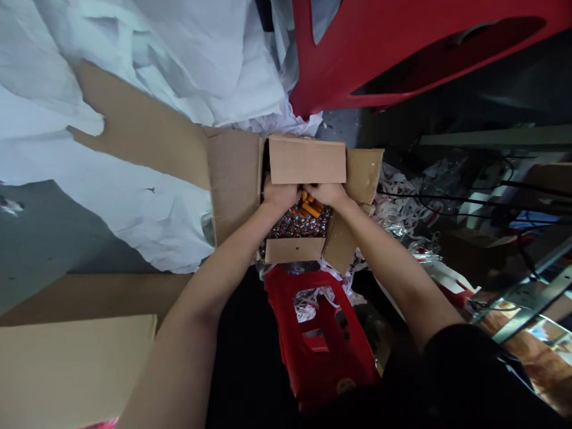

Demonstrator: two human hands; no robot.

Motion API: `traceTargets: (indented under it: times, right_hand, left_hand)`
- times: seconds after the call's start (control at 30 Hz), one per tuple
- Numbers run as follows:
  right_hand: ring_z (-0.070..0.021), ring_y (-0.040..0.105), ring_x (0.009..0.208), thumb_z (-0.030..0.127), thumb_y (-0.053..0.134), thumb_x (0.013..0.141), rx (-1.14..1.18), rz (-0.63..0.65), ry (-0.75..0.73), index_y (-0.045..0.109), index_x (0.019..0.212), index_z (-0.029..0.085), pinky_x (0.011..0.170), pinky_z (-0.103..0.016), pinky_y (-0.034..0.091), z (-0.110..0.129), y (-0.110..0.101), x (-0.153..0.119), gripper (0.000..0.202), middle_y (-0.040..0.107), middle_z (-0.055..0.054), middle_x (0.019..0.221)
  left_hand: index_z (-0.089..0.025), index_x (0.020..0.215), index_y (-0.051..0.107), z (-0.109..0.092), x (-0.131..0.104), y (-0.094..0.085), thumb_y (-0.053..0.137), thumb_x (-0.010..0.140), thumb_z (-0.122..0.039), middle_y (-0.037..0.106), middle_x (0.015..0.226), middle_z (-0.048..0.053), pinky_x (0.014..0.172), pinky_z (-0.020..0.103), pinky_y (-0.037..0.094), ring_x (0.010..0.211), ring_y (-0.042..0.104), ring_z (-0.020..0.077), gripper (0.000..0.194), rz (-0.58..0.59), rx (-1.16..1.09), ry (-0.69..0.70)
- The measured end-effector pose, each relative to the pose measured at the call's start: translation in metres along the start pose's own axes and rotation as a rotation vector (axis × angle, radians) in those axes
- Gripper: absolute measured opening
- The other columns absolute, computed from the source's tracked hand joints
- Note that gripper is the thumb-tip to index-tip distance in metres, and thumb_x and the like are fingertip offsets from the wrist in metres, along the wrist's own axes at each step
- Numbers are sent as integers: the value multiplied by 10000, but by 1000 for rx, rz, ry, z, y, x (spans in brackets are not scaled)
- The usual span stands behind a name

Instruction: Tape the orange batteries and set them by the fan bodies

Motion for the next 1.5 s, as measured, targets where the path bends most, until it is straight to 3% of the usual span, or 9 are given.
traceTargets:
  times: [0.13, 0.33, 0.47, 0.6, 0.77, 0.87, 1.0, 1.2, 1.5]
  right_hand:
    - [-326, 676, 1194, 374, 543, 973, -127, 169, -44, 696, 1339, 177, 1069, -454, 512, 8, 10, -21, 443, 737, -152, 1282]
    - [-405, 533, 1390, 523, 725, 883, -213, 341, -206, 599, 1489, 243, 1158, -521, 447, 12, 14, -37, 679, 431, -187, 1609]
    - [-497, 395, 1472, 571, 906, 688, -293, 495, -279, 501, 1563, 304, 1095, -580, 496, 7, 17, -42, 1001, 286, -192, 1690]
    - [-448, 413, 1472, 496, 887, 758, -342, 423, -409, 561, 1510, 346, 1061, -552, 524, 5, 9, -39, 834, 338, -140, 1688]
    - [-261, 625, 1303, 371, 537, 1045, -223, 375, -402, 617, 1447, 366, 1092, -433, 519, -2, 1, -23, 410, 617, -37, 1500]
    - [-304, 616, 1305, 465, 610, 1000, -245, 361, -431, 541, 1519, 345, 1058, -464, 541, -1, 1, -30, 537, 541, -75, 1578]
    - [-463, 451, 1439, 512, 920, 701, -389, 409, -507, 429, 1599, 336, 1022, -540, 557, -3, 6, -45, 1039, 261, -144, 1739]
    - [-359, 493, 1446, 470, 798, 860, -300, 426, -559, 522, 1517, 237, 1118, -499, 507, -4, 3, -20, 749, 387, -136, 1676]
    - [-429, 450, 1444, 526, 830, 801, -311, 348, -443, 325, 1633, 195, 1078, -538, 524, 0, 3, -39, 1028, 310, -180, 1708]
  left_hand:
    - [-260, 1501, 571, 0, 1, 0, 458, 1001, -272, 727, 1304, 132, 1117, 549, 442, 1354, 569, 353, 513, 8, -13, -21]
    - [-140, 1410, 638, 0, -9, -1, 466, 986, -277, 713, 1282, 217, 1038, 544, 500, 1247, 637, 390, 478, 73, 31, 62]
    - [-156, 1386, 651, -1, -16, -6, 444, 992, -268, 715, 1283, 211, 998, 516, 516, 1189, 672, 369, 459, 82, 45, 108]
    - [-224, 1412, 631, -4, -22, -13, 447, 1015, -348, 704, 1327, 177, 1008, 540, 490, 1223, 650, 379, 454, 87, 55, 135]
    - [-200, 1417, 586, -5, -31, -11, 730, 836, -661, 667, 1370, 180, 1037, 507, 461, 1268, 590, 402, 756, 203, 144, 217]
    - [-263, 1386, 621, -2, -34, -8, 711, 862, -667, 627, 1426, 146, 1023, 497, 462, 1260, 585, 389, 668, 231, 187, 245]
    - [-256, 1358, 663, -2, -37, -4, 550, 972, -656, 632, 1377, 174, 959, 490, 486, 1232, 594, 395, 566, 194, 196, 298]
    - [-167, 1338, 683, -7, -16, -6, 337, 1054, -502, 696, 1252, 210, 906, 479, 487, 1106, 669, 370, 559, 117, 145, 219]
    - [-142, 1390, 645, 1, -6, -12, 380, 1014, -659, 717, 1251, 209, 995, 460, 464, 1200, 643, 383, 692, 180, 187, 188]
Point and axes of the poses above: each hand's wrist, its own x-axis towards the middle knuckle, its own y-axis out of the palm, z = x × y, the point moved 7 cm from there along x, towards the middle knuckle
